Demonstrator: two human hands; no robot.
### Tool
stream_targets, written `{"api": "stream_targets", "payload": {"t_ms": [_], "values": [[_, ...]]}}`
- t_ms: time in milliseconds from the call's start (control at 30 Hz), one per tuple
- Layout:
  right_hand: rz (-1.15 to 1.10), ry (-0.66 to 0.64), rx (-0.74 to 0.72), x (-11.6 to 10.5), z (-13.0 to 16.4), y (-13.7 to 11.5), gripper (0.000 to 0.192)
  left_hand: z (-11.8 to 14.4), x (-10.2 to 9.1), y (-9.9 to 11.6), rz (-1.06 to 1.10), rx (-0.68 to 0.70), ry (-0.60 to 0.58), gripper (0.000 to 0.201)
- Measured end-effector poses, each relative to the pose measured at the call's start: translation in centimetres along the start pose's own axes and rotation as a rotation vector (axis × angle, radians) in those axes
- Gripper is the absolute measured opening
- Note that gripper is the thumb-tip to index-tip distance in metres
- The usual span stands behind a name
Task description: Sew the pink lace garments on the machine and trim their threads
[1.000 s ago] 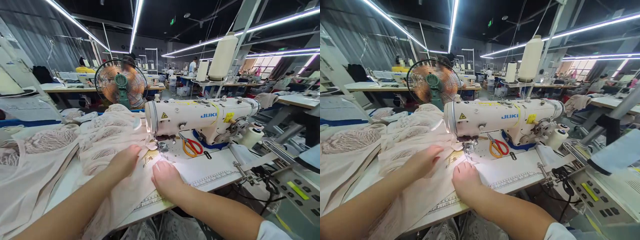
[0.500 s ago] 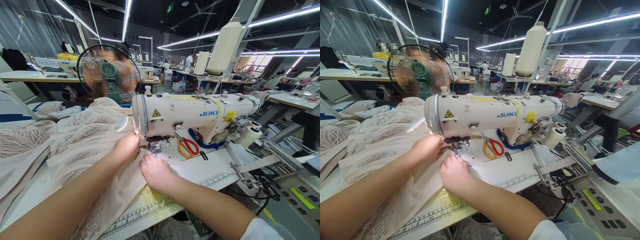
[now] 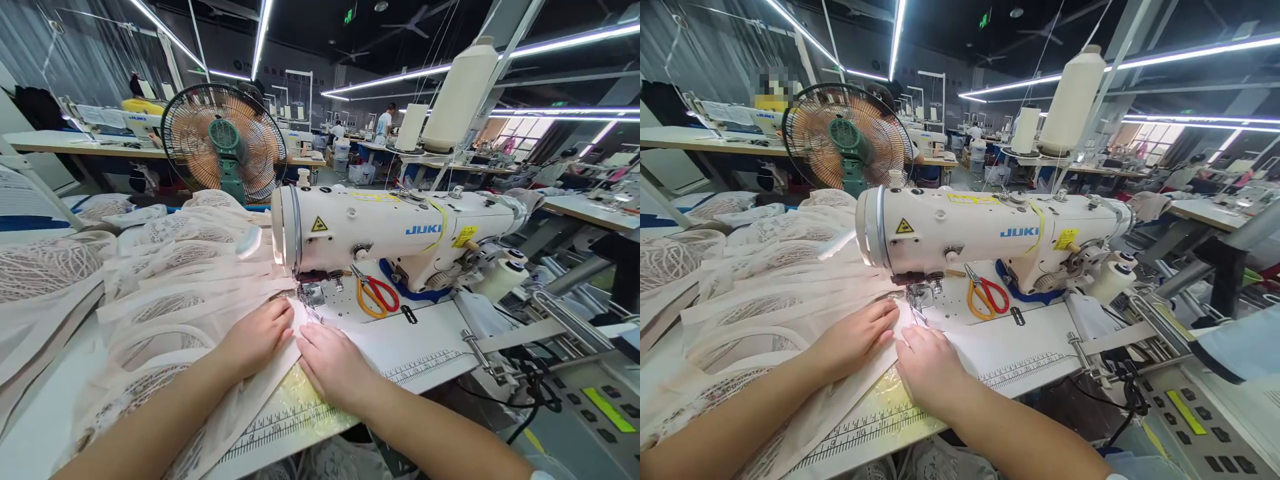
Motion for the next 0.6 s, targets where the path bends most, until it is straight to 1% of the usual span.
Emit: {"api": "stream_targets", "payload": {"t_ms": [100, 233, 300, 367, 500, 600], "values": [[-0.037, 0.009, 0.006, 0.0, 0.5, 0.3, 0.024, -0.1, -0.4, 0.2, 0.016, 0.008, 0.015, 0.032], [-0.076, 0.012, -0.023, -0.2, 0.4, 0.1, 0.020, -0.1, -0.6, 0.6, -0.007, 0.094, 0.018, 0.032], [-0.101, 0.011, -0.048, -0.4, 0.3, -0.2, 0.019, -0.2, -0.6, 0.7, -0.022, 0.114, 0.005, 0.033], [-0.110, 0.022, -0.042, -0.6, 0.3, -0.1, 0.019, -0.4, -0.5, 0.6, -0.026, 0.092, 0.000, 0.034], [-0.089, 0.067, 0.034, -0.6, 0.5, 0.9, 0.022, -1.1, -0.2, 0.1, -0.007, 0.015, -0.011, 0.036], [-0.085, 0.094, 0.061, -0.5, 0.6, 1.3, 0.024, -1.7, 0.2, 0.1, -0.003, -0.016, -0.026, 0.035]]}}
Point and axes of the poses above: each hand's wrist, its own z-axis away from the middle knuckle, its own x-axis out of the palm, y = z × x, the point moved 9 cm from there along -z, towards the middle knuckle, and after that the axes turned 11 degrees about -z, right-handed, at the moved point
